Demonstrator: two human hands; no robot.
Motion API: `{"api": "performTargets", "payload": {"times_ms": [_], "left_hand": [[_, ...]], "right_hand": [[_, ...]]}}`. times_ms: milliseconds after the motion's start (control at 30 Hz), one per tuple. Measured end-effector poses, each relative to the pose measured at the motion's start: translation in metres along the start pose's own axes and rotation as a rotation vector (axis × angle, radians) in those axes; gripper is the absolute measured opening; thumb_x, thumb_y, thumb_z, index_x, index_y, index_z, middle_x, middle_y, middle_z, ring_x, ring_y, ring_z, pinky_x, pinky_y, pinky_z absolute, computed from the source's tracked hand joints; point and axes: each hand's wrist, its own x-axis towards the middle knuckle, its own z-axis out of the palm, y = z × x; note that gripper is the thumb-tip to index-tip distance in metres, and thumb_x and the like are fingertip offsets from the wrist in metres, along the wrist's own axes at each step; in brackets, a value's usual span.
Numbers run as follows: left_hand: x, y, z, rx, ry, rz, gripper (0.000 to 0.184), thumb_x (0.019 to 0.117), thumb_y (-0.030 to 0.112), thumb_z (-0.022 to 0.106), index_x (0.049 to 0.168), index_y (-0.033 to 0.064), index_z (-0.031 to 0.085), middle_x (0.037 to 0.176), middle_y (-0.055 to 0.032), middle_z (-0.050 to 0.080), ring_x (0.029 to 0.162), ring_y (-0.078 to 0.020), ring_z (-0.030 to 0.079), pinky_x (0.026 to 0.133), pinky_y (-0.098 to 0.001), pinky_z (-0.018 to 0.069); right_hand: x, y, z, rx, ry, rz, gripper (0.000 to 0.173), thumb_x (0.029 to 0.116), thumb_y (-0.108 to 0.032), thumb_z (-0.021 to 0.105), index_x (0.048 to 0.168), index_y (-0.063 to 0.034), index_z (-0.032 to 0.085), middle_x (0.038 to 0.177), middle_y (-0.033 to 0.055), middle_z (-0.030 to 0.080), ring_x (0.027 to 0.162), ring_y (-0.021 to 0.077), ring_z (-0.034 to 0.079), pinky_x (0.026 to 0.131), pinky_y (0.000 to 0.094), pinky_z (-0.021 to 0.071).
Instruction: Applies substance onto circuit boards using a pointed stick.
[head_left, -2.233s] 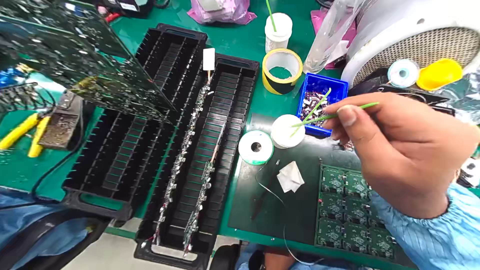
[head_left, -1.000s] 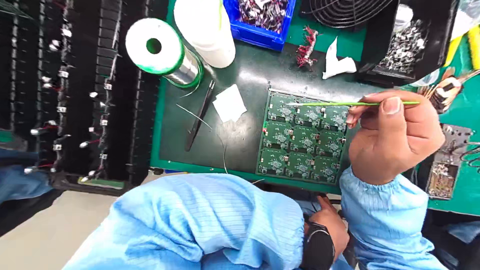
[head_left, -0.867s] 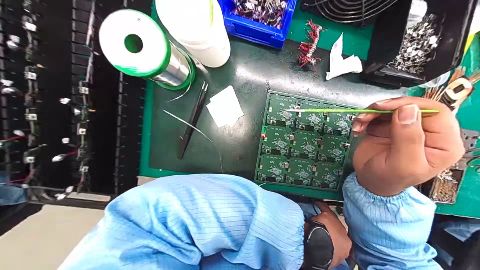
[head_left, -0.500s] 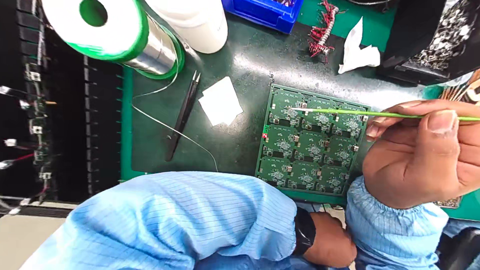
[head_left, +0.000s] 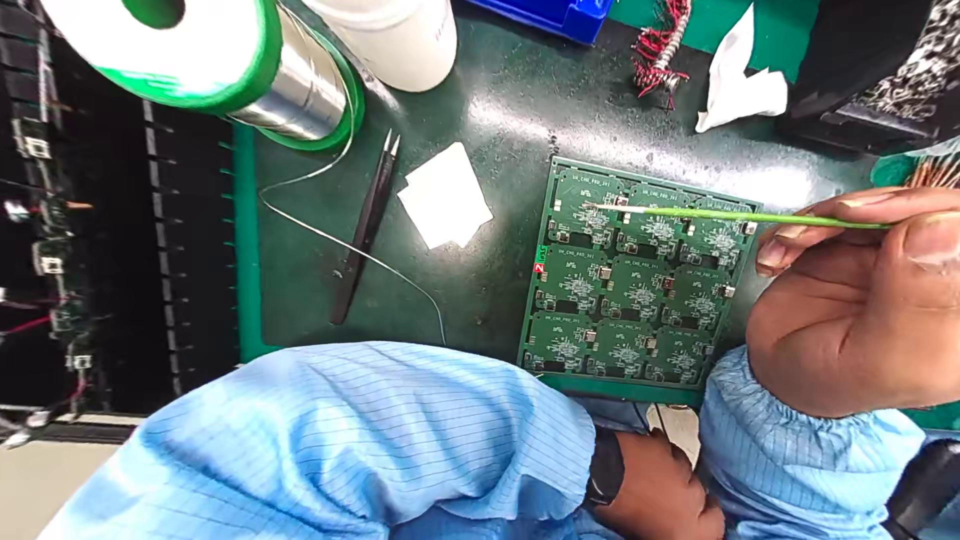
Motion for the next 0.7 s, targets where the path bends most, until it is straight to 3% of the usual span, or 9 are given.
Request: {"api": "performTargets", "payload": {"times_ms": [67, 267, 500, 700], "left_hand": [[-0.001, 0.005, -0.004, 0.072, 0.018, -0.044, 0.028, 0.1047, 0.012, 0.049, 0.116, 0.0094, 0.075, 0.097, -0.0110, 0.077, 0.096, -0.0308, 0.074, 0.075, -0.0487, 0.0588], [0.001, 0.001, -0.025, -0.038, -0.203, -0.005, 0.035, 0.1089, 0.011, 0.040, 0.128, 0.0033, 0.068, 0.111, -0.0193, 0.074, 0.107, -0.0373, 0.071, 0.083, -0.0522, 0.0569], [0.002, 0.000, -0.031, -0.063, -0.275, 0.002, 0.036, 0.1089, 0.010, 0.038, 0.129, 0.0020, 0.067, 0.110, -0.0198, 0.073, 0.106, -0.0374, 0.071, 0.082, -0.0517, 0.0565], [0.002, 0.001, -0.026, -0.028, -0.221, -0.002, 0.036, 0.1085, 0.011, 0.039, 0.125, 0.0027, 0.070, 0.104, -0.0184, 0.075, 0.100, -0.0362, 0.073, 0.077, -0.0502, 0.0575]], "right_hand": [[-0.001, 0.001, -0.004, 0.002, 0.018, 0.001, 0.023, 0.1063, -0.015, 0.048, 0.109, 0.0004, 0.064, 0.094, 0.0082, 0.071, 0.076, 0.0193, 0.071, 0.066, 0.0352, 0.0614], [-0.002, 0.000, -0.003, 0.019, 0.006, -0.008, 0.022, 0.1062, -0.015, 0.050, 0.109, 0.0000, 0.065, 0.095, 0.0078, 0.072, 0.075, 0.0183, 0.070, 0.065, 0.0342, 0.0613], [-0.002, 0.000, -0.007, 0.008, 0.029, -0.017, 0.022, 0.1060, -0.015, 0.048, 0.108, 0.0002, 0.064, 0.092, 0.0076, 0.071, 0.074, 0.0188, 0.070, 0.064, 0.0343, 0.0604], [-0.002, -0.001, -0.002, -0.014, 0.033, -0.039, 0.022, 0.1061, -0.015, 0.049, 0.106, -0.0007, 0.066, 0.092, 0.0068, 0.072, 0.074, 0.0179, 0.070, 0.065, 0.0338, 0.0610]]}}
